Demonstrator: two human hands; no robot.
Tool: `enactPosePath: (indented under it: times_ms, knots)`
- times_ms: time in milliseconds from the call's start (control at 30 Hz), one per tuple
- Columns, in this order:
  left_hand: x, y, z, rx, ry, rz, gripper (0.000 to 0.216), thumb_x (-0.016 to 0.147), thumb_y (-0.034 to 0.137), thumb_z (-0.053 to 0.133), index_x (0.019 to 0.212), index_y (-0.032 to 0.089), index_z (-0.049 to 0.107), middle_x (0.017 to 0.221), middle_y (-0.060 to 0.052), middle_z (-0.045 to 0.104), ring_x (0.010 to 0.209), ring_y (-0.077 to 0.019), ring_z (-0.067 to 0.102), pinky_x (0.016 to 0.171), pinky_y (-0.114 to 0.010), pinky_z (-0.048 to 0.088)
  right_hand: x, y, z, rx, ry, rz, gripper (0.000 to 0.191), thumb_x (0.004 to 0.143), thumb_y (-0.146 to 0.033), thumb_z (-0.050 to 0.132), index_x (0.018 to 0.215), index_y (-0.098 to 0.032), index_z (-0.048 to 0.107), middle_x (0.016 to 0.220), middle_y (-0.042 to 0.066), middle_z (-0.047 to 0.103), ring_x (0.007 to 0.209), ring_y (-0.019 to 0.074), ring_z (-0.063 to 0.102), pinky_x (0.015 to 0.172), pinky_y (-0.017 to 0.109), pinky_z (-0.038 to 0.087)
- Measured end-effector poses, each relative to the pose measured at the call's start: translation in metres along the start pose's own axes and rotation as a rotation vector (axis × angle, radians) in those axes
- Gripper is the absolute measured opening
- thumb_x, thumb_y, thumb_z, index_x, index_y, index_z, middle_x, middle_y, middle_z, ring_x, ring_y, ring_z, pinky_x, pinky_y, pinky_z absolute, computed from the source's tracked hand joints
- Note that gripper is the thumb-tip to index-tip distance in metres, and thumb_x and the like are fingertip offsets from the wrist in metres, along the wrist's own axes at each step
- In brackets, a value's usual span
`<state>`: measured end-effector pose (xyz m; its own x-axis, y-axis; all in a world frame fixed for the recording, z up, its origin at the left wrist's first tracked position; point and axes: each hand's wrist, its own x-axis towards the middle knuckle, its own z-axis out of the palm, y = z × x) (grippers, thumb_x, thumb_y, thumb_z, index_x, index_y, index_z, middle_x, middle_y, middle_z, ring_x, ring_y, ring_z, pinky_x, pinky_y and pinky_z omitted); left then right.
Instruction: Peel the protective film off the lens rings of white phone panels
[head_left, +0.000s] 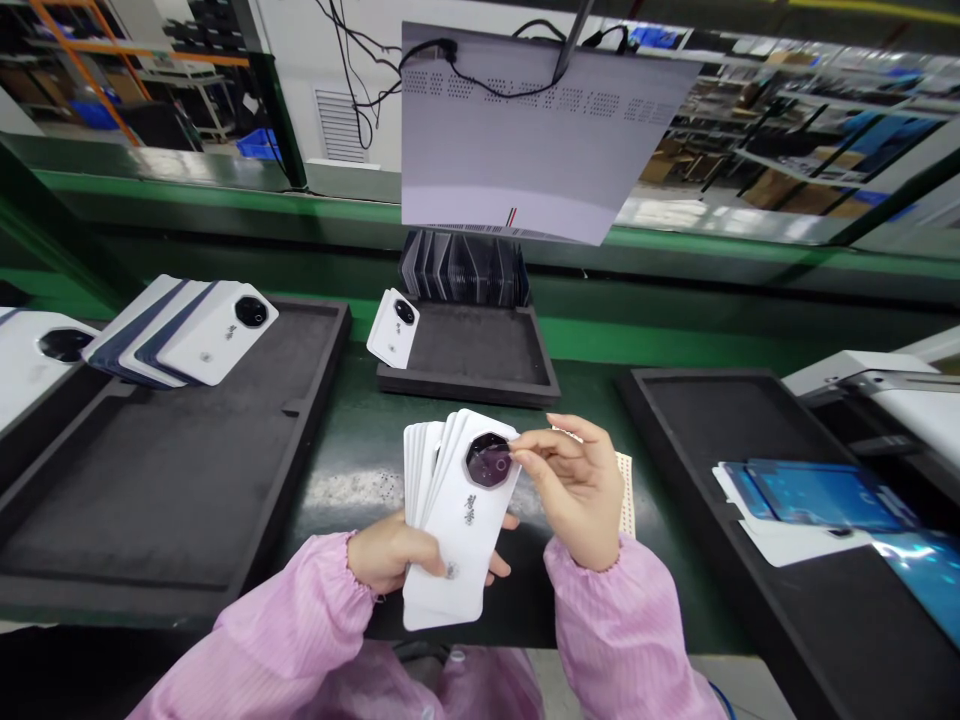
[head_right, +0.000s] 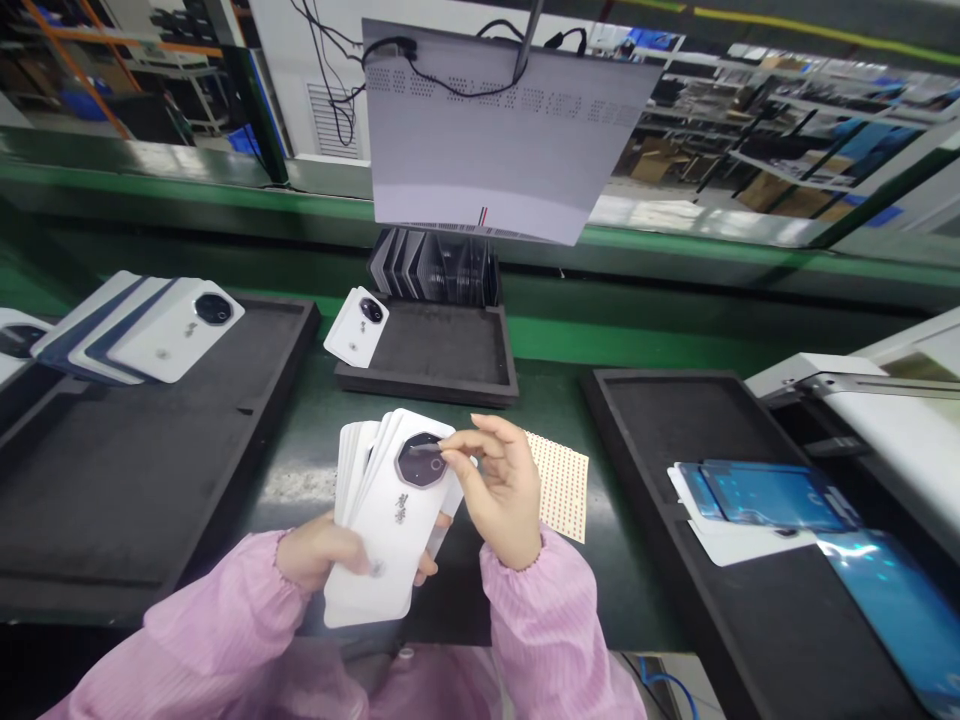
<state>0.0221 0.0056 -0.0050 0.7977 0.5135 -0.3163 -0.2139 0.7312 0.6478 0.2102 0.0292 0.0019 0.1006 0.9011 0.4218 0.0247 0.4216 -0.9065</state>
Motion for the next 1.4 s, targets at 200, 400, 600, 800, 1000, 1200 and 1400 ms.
enactPosePath:
  times_ms: [200,400,600,800,1000,1200,1400]
  knots:
    - [0.000,0.000,0.002,-0.009,0.010,0.007,0.072,0.047,0.009,0.050,0.118,0.013,0.056,0.096,-0.011,0.069,0.088,-0.0251,0.061,0.074,-0.036,0.048,-0.002,0.003,0.001,-0.075,-0.039,-0.013,0.037,0.079,-0.014,0.060,0.111,-0.025,0.045,0.081,0.000,0.067,0.073,0.0159,0.064,0.068,0.035,0.054]
    - [0.000,-0.002,-0.002,-0.008,0.022,0.023,0.072,0.049,0.008,0.052,0.120,0.012,0.054,0.100,-0.014,0.068,0.089,-0.0269,0.061,0.077,-0.042,0.047,0.003,0.005,0.002,-0.447,-0.098,-0.200,0.043,0.077,-0.020,0.064,0.117,-0.026,0.049,0.107,0.008,0.063,0.104,0.0242,0.056,0.088,0.047,0.046]
    - [-0.001,-0.003,-0.002,0.046,0.021,-0.001,0.069,0.054,0.010,0.061,0.122,0.016,0.052,0.106,-0.014,0.066,0.091,-0.0273,0.061,0.077,-0.040,0.047,0.011,0.010,-0.002,-0.356,-0.351,0.229,0.048,0.074,-0.037,0.066,0.117,-0.022,0.054,0.116,0.009,0.059,0.104,0.0265,0.056,0.083,0.043,0.048]
    - [-0.002,-0.002,-0.004,-0.035,-0.100,0.026,0.069,0.053,0.012,0.055,0.121,0.010,0.053,0.100,-0.014,0.068,0.090,-0.0266,0.061,0.081,-0.040,0.044,0.030,0.022,-0.036,0.032,0.348,0.172,0.018,0.075,-0.036,0.065,0.077,-0.018,0.060,0.068,-0.003,0.060,0.059,0.0105,0.055,0.058,0.024,0.045]
    - [-0.014,0.010,-0.008,-0.143,-0.137,0.260,0.073,0.054,0.014,0.054,0.126,0.007,0.047,0.100,-0.014,0.065,0.092,-0.0265,0.057,0.082,-0.042,0.042,0.036,0.039,-0.051,0.010,0.325,0.214,0.023,0.078,-0.041,0.058,0.076,-0.019,0.054,0.066,-0.002,0.057,0.056,0.0119,0.053,0.055,0.026,0.044]
    - [-0.015,0.010,-0.008,-0.193,-0.108,0.308,0.072,0.054,0.014,0.052,0.125,0.010,0.048,0.100,-0.013,0.065,0.093,-0.0266,0.057,0.081,-0.041,0.042,0.012,0.047,0.011,-0.471,-0.208,0.238,0.011,0.071,-0.029,0.064,0.069,-0.019,0.061,0.066,0.003,0.057,0.066,0.0203,0.054,0.067,0.037,0.044]
    - [-0.010,0.002,-0.005,0.038,0.052,0.200,0.069,0.049,0.011,0.051,0.118,0.012,0.056,0.096,-0.011,0.068,0.090,-0.0272,0.059,0.075,-0.038,0.046,0.010,0.031,0.010,-0.449,0.060,-0.068,0.018,0.077,-0.020,0.057,0.095,-0.020,0.060,0.098,0.008,0.051,0.095,0.0229,0.049,0.081,0.040,0.041]
